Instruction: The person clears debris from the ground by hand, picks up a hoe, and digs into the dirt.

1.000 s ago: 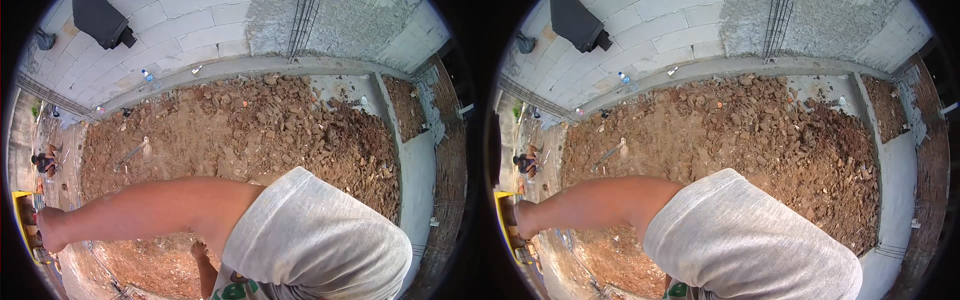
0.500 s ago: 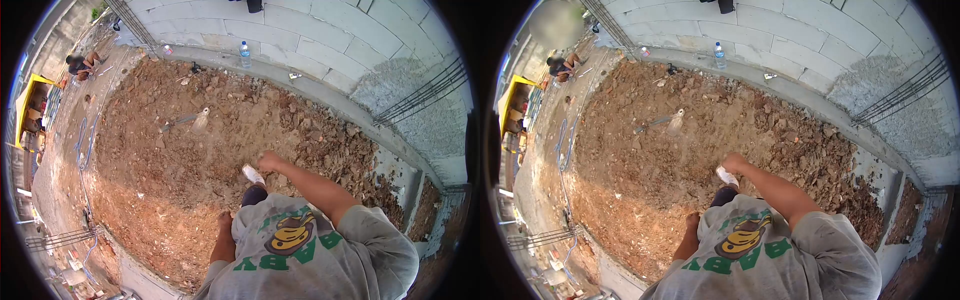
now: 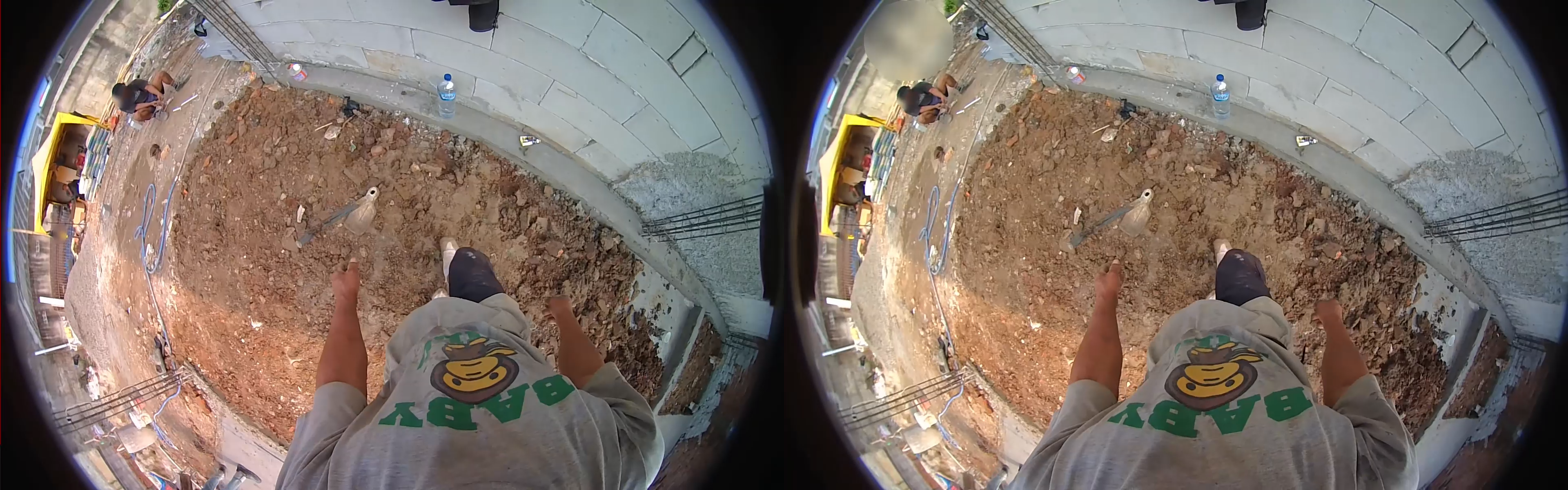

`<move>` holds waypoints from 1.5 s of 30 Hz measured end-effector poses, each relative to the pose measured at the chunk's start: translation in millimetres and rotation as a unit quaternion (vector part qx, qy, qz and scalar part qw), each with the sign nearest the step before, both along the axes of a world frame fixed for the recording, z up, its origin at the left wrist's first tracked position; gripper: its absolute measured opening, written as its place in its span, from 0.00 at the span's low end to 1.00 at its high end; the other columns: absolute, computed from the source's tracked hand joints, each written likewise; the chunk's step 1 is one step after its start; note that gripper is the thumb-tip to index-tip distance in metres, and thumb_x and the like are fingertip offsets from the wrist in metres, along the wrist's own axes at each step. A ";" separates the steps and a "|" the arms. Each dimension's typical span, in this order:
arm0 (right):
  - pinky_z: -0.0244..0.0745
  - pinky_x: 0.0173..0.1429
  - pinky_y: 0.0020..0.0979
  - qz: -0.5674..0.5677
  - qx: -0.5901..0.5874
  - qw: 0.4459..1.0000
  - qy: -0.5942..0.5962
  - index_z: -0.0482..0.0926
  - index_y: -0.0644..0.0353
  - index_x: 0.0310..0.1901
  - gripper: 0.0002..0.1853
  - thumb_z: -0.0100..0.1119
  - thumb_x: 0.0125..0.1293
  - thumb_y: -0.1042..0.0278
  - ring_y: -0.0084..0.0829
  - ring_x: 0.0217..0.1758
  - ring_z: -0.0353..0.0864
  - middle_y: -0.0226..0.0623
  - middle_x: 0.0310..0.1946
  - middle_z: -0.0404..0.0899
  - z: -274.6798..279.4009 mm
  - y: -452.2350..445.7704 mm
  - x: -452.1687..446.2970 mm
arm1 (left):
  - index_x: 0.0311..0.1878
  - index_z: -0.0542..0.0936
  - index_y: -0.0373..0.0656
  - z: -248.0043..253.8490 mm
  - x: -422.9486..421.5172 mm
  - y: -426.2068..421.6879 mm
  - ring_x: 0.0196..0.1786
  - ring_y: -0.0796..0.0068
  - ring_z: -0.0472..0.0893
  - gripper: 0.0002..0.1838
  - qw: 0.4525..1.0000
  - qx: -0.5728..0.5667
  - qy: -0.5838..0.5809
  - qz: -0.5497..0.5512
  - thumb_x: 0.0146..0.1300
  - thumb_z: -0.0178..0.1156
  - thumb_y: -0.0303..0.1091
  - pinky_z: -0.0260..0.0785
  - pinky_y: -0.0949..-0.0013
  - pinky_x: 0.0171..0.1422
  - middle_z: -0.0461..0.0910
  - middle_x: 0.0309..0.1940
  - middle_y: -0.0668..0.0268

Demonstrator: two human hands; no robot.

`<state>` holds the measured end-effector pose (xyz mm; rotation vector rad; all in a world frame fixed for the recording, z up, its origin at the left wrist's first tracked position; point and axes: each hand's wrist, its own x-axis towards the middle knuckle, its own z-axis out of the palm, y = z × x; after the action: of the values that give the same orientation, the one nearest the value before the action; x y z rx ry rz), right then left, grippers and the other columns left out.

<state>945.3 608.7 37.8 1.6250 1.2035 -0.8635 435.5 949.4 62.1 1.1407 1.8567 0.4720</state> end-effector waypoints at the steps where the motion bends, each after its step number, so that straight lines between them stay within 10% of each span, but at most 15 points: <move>1: 0.73 0.28 0.31 0.073 0.027 0.996 0.034 0.82 0.55 0.31 0.11 0.58 0.68 0.59 0.29 0.20 0.75 0.29 0.20 0.78 -0.1 24.6 -11.6 | 0.47 0.81 0.36 -5.7 0.9 3.9 0.45 0.53 0.82 0.23 0.999 -0.018 -0.027 0.016 0.62 0.60 0.49 0.71 0.56 0.50 0.84 0.38 0.52; 3: 0.78 0.33 0.32 0.091 0.081 0.988 0.093 0.84 0.53 0.33 0.09 0.58 0.66 0.60 0.32 0.22 0.79 0.30 0.23 0.81 -0.7 85.4 -32.9 | 0.47 0.81 0.37 -38.3 -25.6 0.5 0.47 0.52 0.82 0.23 1.000 0.022 0.008 0.012 0.61 0.61 0.48 0.71 0.56 0.52 0.83 0.42 0.50; 6: 0.81 0.39 0.38 -0.419 0.120 0.878 0.197 0.86 0.49 0.40 0.08 0.58 0.62 0.63 0.41 0.31 0.84 0.33 0.29 0.85 -13.1 181.3 -45.5 | 0.48 0.81 0.38 4.0 -24.4 38.3 0.50 0.51 0.80 0.22 0.990 0.000 0.138 -0.034 0.58 0.63 0.47 0.71 0.55 0.54 0.83 0.45 0.50; 10: 0.77 0.41 0.39 -0.351 0.268 0.874 0.203 0.82 0.65 0.40 0.14 0.54 0.65 0.61 0.36 0.35 0.83 0.44 0.32 0.84 59.9 335.2 -17.7 | 0.48 0.81 0.41 24.0 -53.4 78.6 0.53 0.49 0.79 0.21 0.962 0.016 0.261 -0.076 0.56 0.65 0.45 0.70 0.55 0.58 0.82 0.45 0.51; 16: 0.74 0.42 0.34 -0.482 0.438 0.725 0.224 0.78 0.64 0.40 0.17 0.54 0.66 0.56 0.28 0.33 0.79 0.36 0.30 0.81 171.5 423.0 12.5 | 0.64 0.71 0.48 19.5 -44.7 187.2 0.73 0.55 0.60 0.34 0.902 -0.117 0.382 -0.163 0.57 0.64 0.52 0.49 0.46 0.75 0.67 0.67 0.57; 19: 0.75 0.38 0.31 -0.491 0.446 0.736 0.136 0.76 0.64 0.36 0.16 0.53 0.67 0.56 0.26 0.30 0.78 0.36 0.28 0.80 154.3 387.3 25.8 | 0.70 0.67 0.51 -30.5 -56.0 238.0 0.77 0.57 0.54 0.39 0.834 -0.249 0.427 -0.245 0.57 0.63 0.58 0.37 0.45 0.78 0.61 0.72 0.59; 22: 0.62 0.22 0.30 -0.642 0.321 0.695 0.044 0.74 0.62 0.32 0.08 0.53 0.68 0.69 0.23 0.20 0.68 0.32 0.21 0.72 96.8 292.9 23.1 | 0.71 0.64 0.50 -74.3 -62.2 261.3 0.74 0.57 0.61 0.44 0.796 -0.296 0.449 -0.278 0.55 0.65 0.59 0.49 0.48 0.76 0.65 0.70 0.57; 24: 0.77 0.36 0.43 -0.578 0.057 0.811 -0.070 0.79 0.65 0.36 0.14 0.55 0.68 0.61 0.36 0.29 0.80 0.44 0.28 0.81 76.8 241.7 -3.5 | 0.69 0.68 0.50 -102.8 -80.0 259.2 0.71 0.58 0.67 0.43 0.792 -0.397 0.375 -0.272 0.53 0.65 0.61 0.57 0.52 0.73 0.70 0.67 0.59; 27: 0.81 0.42 0.36 -0.412 0.002 0.910 -0.053 0.79 0.67 0.45 0.15 0.59 0.69 0.61 0.36 0.41 0.85 0.47 0.38 0.84 84.2 231.5 -60.9 | 0.64 0.75 0.48 -150.8 -97.1 259.7 0.63 0.59 0.76 0.39 0.782 -0.438 0.335 -0.291 0.52 0.66 0.60 0.68 0.58 0.65 0.76 0.61 0.59; 30: 0.80 0.42 0.38 -0.605 0.041 0.795 -0.018 0.79 0.67 0.48 0.16 0.59 0.68 0.61 0.35 0.39 0.85 0.44 0.38 0.84 87.2 294.8 -102.5 | 0.56 0.80 0.44 -160.8 -97.3 269.5 0.60 0.60 0.79 0.32 0.773 -0.493 0.232 -0.325 0.50 0.66 0.53 0.71 0.59 0.62 0.80 0.57 0.56; 36: 0.76 0.38 0.40 -0.506 0.163 0.840 0.107 0.78 0.62 0.35 0.10 0.53 0.68 0.64 0.33 0.32 0.80 0.39 0.29 0.80 92.6 491.8 -103.3 | 0.36 0.86 0.38 -72.2 -76.1 307.0 0.42 0.58 0.86 0.22 0.857 -0.434 0.140 -0.240 0.46 0.69 0.48 0.75 0.59 0.51 0.86 0.36 0.56; 40: 0.75 0.36 0.33 -0.500 0.371 0.756 0.203 0.77 0.62 0.37 0.11 0.53 0.67 0.61 0.27 0.30 0.78 0.34 0.27 0.78 110.5 590.2 -108.1 | 0.23 0.85 0.37 -27.6 -135.7 279.7 0.32 0.61 0.85 0.22 0.888 -0.393 0.120 -0.208 0.42 0.73 0.50 0.76 0.61 0.45 0.85 0.26 0.55; 45: 0.75 0.36 0.34 -0.409 0.312 0.821 0.248 0.79 0.63 0.36 0.13 0.56 0.63 0.59 0.28 0.29 0.80 0.35 0.26 0.81 90.1 650.1 -137.6 | 0.23 0.85 0.38 16.0 -142.4 242.5 0.33 0.62 0.85 0.24 0.891 -0.405 0.165 -0.122 0.45 0.70 0.55 0.76 0.62 0.43 0.85 0.26 0.57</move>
<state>807.7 1258.7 127.9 2.6633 1.1821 -1.6221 293.1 1191.9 78.1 0.8638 1.8559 -0.6414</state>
